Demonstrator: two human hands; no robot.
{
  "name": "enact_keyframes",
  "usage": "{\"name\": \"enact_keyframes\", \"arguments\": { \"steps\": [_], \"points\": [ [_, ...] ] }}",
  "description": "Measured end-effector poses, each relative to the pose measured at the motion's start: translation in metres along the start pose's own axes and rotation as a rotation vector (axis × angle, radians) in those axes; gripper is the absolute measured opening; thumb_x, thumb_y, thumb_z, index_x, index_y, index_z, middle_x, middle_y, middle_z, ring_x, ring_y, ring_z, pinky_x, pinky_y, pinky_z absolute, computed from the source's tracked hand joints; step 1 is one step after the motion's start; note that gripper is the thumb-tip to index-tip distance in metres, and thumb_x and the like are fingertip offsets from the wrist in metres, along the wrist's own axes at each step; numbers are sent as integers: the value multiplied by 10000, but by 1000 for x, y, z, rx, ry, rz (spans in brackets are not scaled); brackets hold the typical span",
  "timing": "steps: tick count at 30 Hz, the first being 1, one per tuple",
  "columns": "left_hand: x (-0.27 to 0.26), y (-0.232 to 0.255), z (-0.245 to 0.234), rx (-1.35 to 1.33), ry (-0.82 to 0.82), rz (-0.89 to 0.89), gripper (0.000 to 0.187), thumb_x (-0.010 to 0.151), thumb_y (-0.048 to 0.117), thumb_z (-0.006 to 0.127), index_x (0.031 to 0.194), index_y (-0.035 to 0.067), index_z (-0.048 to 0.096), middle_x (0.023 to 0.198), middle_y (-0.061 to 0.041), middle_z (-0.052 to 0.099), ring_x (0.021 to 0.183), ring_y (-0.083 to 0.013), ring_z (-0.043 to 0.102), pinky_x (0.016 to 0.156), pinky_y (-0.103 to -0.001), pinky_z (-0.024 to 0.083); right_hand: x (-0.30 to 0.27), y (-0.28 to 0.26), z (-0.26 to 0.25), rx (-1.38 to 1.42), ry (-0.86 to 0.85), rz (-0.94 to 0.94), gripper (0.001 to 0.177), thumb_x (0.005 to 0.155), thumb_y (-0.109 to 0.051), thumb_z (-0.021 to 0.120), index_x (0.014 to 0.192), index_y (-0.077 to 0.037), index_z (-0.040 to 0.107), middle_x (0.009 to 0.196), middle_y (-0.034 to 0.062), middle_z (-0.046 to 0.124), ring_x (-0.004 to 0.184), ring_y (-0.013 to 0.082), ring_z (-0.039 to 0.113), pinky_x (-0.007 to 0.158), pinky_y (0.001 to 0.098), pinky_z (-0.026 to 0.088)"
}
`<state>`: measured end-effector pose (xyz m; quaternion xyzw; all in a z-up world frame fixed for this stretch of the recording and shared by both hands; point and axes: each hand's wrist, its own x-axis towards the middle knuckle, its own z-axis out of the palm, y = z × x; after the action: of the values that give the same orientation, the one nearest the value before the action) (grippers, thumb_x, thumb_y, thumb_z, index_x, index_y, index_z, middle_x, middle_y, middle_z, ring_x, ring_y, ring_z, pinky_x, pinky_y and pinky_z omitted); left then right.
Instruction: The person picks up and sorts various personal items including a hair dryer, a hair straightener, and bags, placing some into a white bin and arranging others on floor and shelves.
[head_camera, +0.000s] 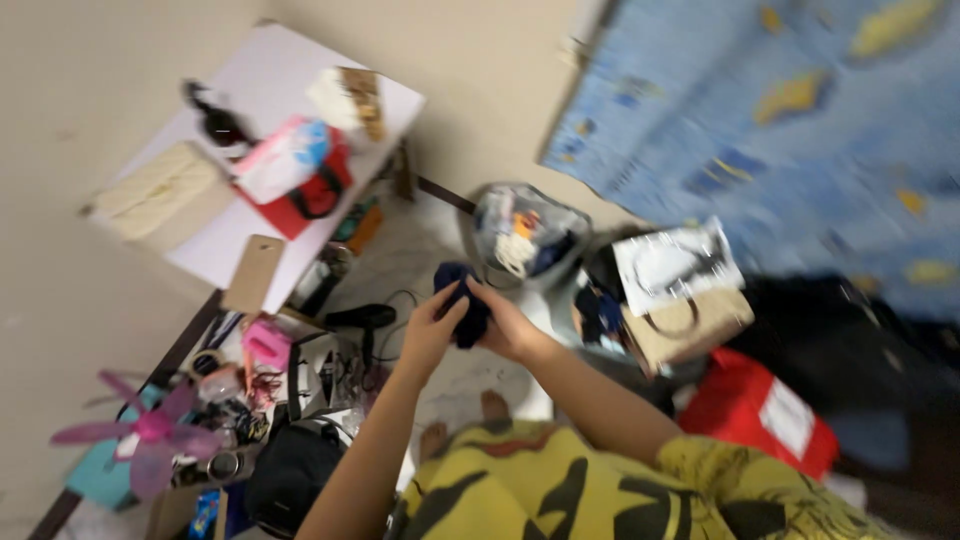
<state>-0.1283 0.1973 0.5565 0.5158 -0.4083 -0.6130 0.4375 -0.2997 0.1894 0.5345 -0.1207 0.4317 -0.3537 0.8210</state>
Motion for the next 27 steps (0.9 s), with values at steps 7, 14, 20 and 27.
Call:
{"name": "enact_keyframes", "arguments": {
  "steps": [7, 14, 20, 27],
  "points": [
    [-4, -10, -15, 97, -42, -98, 337, 995, 300, 694, 1081, -21, 747, 948, -70, 751, 823, -103, 697, 684, -251, 548, -37, 19, -5, 285, 48, -256, 355, 989, -312, 637, 1228, -50, 620, 1069, 83, 751, 907, 216, 752, 826, 359, 618],
    [18, -59, -105, 35, 123, -125, 246, 873, 211, 722, 1077, 80, 682, 946, 66, 698, 672, -88, 571, 555, -268, 465, -33, 41, 14, 372, 131, -238, 369, 977, -348, 678, 1191, -48, 666, 1022, 69, 757, 880, 204, 737, 808, 341, 614],
    [87, -142, -274, -172, 825, 54, 444, 903, 283, 861, 1109, -37, 633, 961, -61, 656, 760, -138, 585, 636, -290, 495, -24, 51, 66, 376, 64, -189, 365, 976, -382, 633, 1181, -81, 654, 976, 41, 724, 834, 200, 707, 720, 327, 582],
    [129, -144, -379, -411, 888, 104, 611, 884, 227, 813, 1387, 77, 501, 954, -91, 667, 693, -194, 605, 541, -347, 480, 3, 76, 111, 304, -2, -191, 451, 1027, -386, 594, 1327, -50, 603, 1175, 77, 695, 1041, 218, 659, 904, 363, 515]
  ]
}}
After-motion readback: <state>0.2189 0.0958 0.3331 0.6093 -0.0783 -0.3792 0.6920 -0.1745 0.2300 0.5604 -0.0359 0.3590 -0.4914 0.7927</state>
